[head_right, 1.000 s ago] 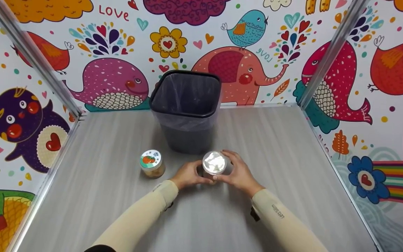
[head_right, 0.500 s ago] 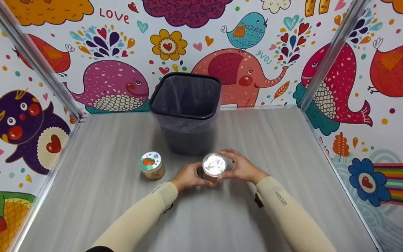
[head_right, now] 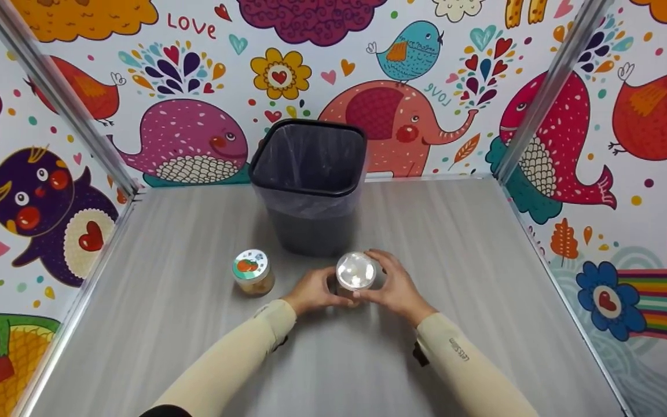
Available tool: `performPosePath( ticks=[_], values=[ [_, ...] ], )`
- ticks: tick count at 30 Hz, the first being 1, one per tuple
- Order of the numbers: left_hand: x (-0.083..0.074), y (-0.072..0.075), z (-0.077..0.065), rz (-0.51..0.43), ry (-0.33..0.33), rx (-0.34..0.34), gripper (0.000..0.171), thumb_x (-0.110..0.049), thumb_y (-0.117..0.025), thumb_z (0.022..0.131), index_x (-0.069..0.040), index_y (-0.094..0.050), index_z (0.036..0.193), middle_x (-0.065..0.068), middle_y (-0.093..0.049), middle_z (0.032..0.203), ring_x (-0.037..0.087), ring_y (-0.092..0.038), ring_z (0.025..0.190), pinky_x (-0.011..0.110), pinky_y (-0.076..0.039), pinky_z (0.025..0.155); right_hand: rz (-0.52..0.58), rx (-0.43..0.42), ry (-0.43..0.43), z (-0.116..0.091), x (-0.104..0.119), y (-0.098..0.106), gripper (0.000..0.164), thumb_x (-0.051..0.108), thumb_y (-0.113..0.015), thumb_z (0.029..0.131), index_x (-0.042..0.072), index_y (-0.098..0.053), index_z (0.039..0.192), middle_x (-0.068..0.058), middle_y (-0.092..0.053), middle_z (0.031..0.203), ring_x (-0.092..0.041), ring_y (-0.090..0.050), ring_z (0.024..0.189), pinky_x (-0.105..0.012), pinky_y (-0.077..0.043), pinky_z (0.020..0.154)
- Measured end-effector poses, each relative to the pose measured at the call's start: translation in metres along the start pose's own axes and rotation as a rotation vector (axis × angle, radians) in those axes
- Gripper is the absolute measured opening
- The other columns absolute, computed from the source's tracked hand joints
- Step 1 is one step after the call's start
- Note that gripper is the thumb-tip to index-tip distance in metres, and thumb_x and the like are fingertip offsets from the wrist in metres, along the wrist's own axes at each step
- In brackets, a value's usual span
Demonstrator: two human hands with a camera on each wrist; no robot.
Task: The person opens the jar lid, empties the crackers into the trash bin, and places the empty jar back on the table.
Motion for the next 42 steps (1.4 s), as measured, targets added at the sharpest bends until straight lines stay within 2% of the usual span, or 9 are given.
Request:
performPosePath(
  ticks=[3,6,15,18,21,28,33,36,42],
  values=[
    [0.000,0.000,0.001,0.001,-0.005,-0.002,0.077,-0.051,-0.091,0.064,-0.018,-0.066,0.128,-0.013,-0.067,0.110,0.008,-0.062,0.100,0.028,-0.048,0.089,0.011,-0.036,-0.013,-0.001,-0.001,-0.001,0.087,0.021,-0.093,0.071,0.005,-0.048,0.144,-0.013,-0.045,0.146,-0.028,-0.042,0.132,-0.059,-0.039,0.101],
    [0.000,0.000,0.001,0.018,-0.008,-0.003,0.077,-0.053,-0.090,0.065,-0.018,-0.066,0.129,-0.012,-0.068,0.111,0.008,-0.063,0.100,0.028,-0.049,0.089,0.013,-0.018,-0.022,0.000,-0.001,-0.002,0.086,0.021,-0.092,0.072,0.006,-0.048,0.145,-0.013,-0.045,0.146,-0.028,-0.042,0.132,-0.059,-0.040,0.100],
    [0.000,0.000,0.002,0.034,-0.038,-0.007,0.078,-0.054,-0.089,0.066,-0.017,-0.065,0.130,-0.011,-0.068,0.115,0.005,-0.061,0.101,0.028,-0.049,0.090,0.031,0.236,-0.023,0.016,-0.001,0.004,0.085,0.009,-0.089,0.074,0.009,-0.047,0.147,-0.018,-0.041,0.148,-0.040,-0.036,0.134,-0.069,-0.037,0.097],
    [-0.001,0.000,0.003,0.030,-0.035,-0.005,0.078,-0.053,-0.090,0.066,-0.017,-0.065,0.130,-0.011,-0.068,0.115,0.004,-0.061,0.101,0.028,-0.048,0.090,0.004,0.268,-0.011,0.019,0.000,0.006,0.084,0.010,-0.089,0.074,0.009,-0.048,0.147,-0.017,-0.042,0.148,-0.039,-0.037,0.134,-0.069,-0.038,0.096],
    [0.000,-0.001,0.003,0.043,-0.025,0.000,0.079,-0.053,-0.090,0.066,-0.018,-0.065,0.131,-0.012,-0.067,0.116,0.004,-0.060,0.102,0.028,-0.048,0.091,-0.007,0.209,0.005,0.015,0.002,0.006,0.086,0.014,-0.091,0.073,0.007,-0.047,0.147,-0.014,-0.044,0.147,-0.036,-0.038,0.134,-0.066,-0.039,0.098],
    [0.002,0.000,0.003,0.060,-0.007,-0.010,0.081,-0.055,-0.090,0.064,-0.018,-0.064,0.132,-0.011,-0.068,0.116,0.005,-0.061,0.102,0.029,-0.048,0.091,0.038,-0.028,0.010,-0.005,-0.001,-0.001,0.088,0.015,-0.093,0.070,0.005,-0.046,0.145,-0.012,-0.046,0.146,-0.029,-0.039,0.135,-0.061,-0.039,0.100],
    [0.002,0.000,0.003,0.062,-0.017,-0.012,0.080,-0.055,-0.090,0.064,-0.017,-0.065,0.130,-0.010,-0.068,0.114,0.006,-0.061,0.100,0.029,-0.049,0.090,0.013,-0.057,-0.006,-0.007,-0.002,-0.002,0.085,0.019,-0.091,0.073,0.007,-0.047,0.144,-0.011,-0.047,0.145,-0.029,-0.040,0.134,-0.058,-0.041,0.100],
    [0.001,-0.001,0.002,0.069,-0.018,-0.001,0.080,-0.057,-0.089,0.065,-0.018,-0.065,0.131,-0.010,-0.068,0.114,0.006,-0.062,0.101,0.029,-0.049,0.090,-0.006,-0.008,-0.006,-0.004,-0.002,0.000,0.084,0.021,-0.090,0.074,0.007,-0.048,0.145,-0.013,-0.046,0.145,-0.030,-0.041,0.133,-0.059,-0.042,0.098],
    [0.000,0.000,0.002,0.072,-0.014,0.013,0.081,-0.055,-0.089,0.065,-0.020,-0.064,0.133,-0.010,-0.068,0.116,0.010,-0.063,0.103,0.030,-0.048,0.091,0.010,0.182,-0.015,0.010,-0.002,0.005,0.084,0.014,-0.089,0.075,0.008,-0.047,0.147,-0.017,-0.045,0.145,-0.038,-0.040,0.132,-0.066,-0.040,0.096]
  ],
)
Point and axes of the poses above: each hand's wrist, its own z-axis towards the middle knuckle, its own y-axis out of the back of the hand, x = y × z, the point moved 9 cm from there along z, towards the middle knuckle
